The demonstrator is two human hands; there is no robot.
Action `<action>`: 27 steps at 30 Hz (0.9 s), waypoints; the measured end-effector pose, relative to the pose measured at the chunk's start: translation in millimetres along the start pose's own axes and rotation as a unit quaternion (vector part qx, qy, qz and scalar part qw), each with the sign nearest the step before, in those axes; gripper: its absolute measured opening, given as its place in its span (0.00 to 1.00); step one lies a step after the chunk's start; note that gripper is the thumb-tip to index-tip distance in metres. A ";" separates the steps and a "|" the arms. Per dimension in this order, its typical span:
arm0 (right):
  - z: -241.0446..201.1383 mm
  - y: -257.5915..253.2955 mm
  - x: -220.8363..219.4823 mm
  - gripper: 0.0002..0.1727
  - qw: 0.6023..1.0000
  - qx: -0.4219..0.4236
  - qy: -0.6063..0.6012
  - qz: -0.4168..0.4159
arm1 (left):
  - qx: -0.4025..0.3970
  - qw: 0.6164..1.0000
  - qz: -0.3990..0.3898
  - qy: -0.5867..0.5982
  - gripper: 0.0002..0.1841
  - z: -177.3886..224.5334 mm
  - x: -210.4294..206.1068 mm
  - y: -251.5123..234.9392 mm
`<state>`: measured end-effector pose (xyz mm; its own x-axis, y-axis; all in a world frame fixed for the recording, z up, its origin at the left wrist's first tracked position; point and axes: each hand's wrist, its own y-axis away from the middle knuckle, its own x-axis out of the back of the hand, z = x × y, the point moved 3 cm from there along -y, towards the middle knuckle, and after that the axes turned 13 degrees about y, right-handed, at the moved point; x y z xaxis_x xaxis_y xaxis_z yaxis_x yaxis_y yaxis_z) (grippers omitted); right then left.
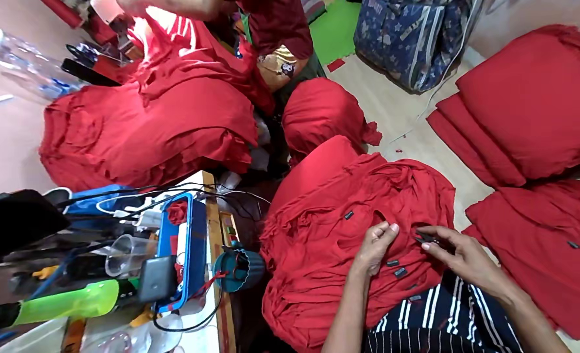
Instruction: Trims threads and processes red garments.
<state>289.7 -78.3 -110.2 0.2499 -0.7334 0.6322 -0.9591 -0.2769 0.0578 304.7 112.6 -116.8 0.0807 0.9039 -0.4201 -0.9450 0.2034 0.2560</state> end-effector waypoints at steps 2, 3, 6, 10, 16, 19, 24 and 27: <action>-4.0 0.9 1.5 0.22 0.999 -0.004 -0.053 0.003 | -0.030 0.999 0.007 0.035 0.13 -3.6 1.9 4.4; -7.5 1.2 3.0 0.21 0.997 -0.005 -0.080 0.010 | -0.040 0.998 0.005 0.045 0.13 -5.5 2.8 5.2; -18.9 1.0 6.3 0.23 0.994 -0.005 -0.097 0.058 | -0.057 0.997 -0.007 0.055 0.15 -8.9 2.4 5.4; -27.2 0.0 -6.8 0.26 0.994 -0.007 -0.016 0.109 | -0.077 0.996 -0.008 0.037 0.18 -11.7 2.8 5.9; -39.3 -1.0 -25.9 0.17 0.988 -0.009 0.043 0.147 | -0.105 0.994 -0.004 0.021 0.18 -14.4 4.4 8.1; -38.8 -0.8 -22.5 0.15 0.985 0.016 0.045 0.163 | -0.113 0.993 0.001 0.021 0.17 -15.1 1.5 9.2; -43.2 -0.4 -10.9 0.12 0.995 0.012 0.039 0.093 | -0.136 0.991 -0.006 -0.010 0.14 -13.4 -1.5 6.2; -38.9 -3.2 -10.0 0.14 0.995 0.021 0.055 0.082 | -0.139 0.990 -0.006 -0.018 0.15 -17.0 -0.8 3.4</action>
<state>285.1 -45.9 -86.6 0.0727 -0.6984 0.7120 -0.9790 -0.1864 -0.0830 296.0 106.2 -130.4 0.0992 0.9161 -0.3886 -0.9942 0.1077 -0.0001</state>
